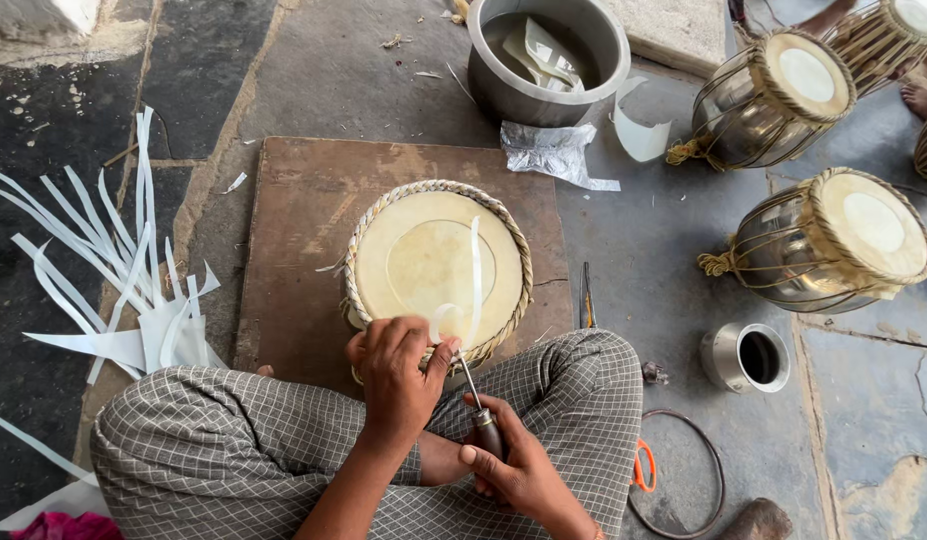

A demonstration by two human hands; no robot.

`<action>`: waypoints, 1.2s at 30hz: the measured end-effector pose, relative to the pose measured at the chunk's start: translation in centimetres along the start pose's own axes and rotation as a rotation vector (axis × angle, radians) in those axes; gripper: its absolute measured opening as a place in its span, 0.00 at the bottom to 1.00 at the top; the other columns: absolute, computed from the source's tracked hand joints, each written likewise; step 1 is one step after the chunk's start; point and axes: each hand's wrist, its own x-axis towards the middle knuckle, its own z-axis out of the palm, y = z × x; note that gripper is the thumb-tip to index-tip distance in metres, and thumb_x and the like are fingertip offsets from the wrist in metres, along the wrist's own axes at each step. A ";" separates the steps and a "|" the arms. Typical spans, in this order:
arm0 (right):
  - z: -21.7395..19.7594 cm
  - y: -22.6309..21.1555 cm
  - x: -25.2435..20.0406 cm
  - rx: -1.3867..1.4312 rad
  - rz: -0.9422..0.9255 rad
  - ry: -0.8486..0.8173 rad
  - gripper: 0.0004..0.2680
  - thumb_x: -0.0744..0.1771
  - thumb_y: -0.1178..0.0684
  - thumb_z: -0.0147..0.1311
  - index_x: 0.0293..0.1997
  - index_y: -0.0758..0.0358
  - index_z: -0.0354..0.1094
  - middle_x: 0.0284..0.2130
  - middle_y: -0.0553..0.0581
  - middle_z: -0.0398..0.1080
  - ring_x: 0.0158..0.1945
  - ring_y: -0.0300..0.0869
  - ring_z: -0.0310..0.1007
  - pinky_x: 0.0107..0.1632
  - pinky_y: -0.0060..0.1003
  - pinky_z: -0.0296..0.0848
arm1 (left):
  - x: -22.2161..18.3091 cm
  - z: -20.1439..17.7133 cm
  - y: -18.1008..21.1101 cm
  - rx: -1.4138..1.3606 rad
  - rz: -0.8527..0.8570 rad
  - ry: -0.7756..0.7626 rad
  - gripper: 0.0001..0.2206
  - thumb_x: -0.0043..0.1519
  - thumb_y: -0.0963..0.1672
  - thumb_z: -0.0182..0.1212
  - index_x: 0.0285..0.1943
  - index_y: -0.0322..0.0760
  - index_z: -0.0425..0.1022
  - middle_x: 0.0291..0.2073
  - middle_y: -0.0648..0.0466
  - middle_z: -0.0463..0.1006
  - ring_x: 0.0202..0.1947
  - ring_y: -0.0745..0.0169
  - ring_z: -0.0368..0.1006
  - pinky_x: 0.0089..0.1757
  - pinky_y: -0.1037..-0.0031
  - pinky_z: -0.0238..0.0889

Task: The person repairs a small drum by inserting white strips into the lacing and tightening them using a tool.

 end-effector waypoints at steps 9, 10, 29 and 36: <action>1.2 1.2 0.5 0.242 0.104 -0.032 0.23 0.67 0.47 0.58 0.69 0.55 0.55 0.25 0.51 0.64 0.22 0.34 0.67 0.24 0.29 0.65 | -0.3 0.9 -0.2 -0.065 -0.189 -0.009 0.09 0.54 0.46 0.72 0.32 0.41 0.75 0.41 0.59 0.74 0.49 0.58 0.68 0.53 0.54 0.50; 1.2 1.4 0.4 0.253 0.088 -0.038 0.23 0.67 0.47 0.59 0.69 0.56 0.55 0.25 0.51 0.64 0.22 0.34 0.67 0.24 0.29 0.65 | -0.4 1.0 0.0 -0.057 -0.191 -0.007 0.09 0.54 0.45 0.72 0.33 0.41 0.75 0.42 0.59 0.73 0.50 0.57 0.68 0.53 0.54 0.50; 1.3 1.8 0.8 0.251 0.100 -0.042 0.23 0.66 0.45 0.58 0.69 0.55 0.55 0.26 0.51 0.64 0.21 0.34 0.67 0.23 0.30 0.67 | -0.1 1.5 0.5 -0.035 -0.258 -0.041 0.09 0.53 0.44 0.73 0.30 0.40 0.75 0.42 0.57 0.70 0.52 0.54 0.65 0.51 0.51 0.50; 1.0 2.5 0.9 0.342 0.066 -0.072 0.21 0.68 0.47 0.58 0.68 0.59 0.57 0.28 0.55 0.65 0.24 0.36 0.68 0.26 0.31 0.68 | -0.7 1.9 1.0 0.027 -0.166 -0.064 0.11 0.55 0.48 0.72 0.31 0.38 0.77 0.45 0.56 0.73 0.52 0.52 0.64 0.51 0.53 0.52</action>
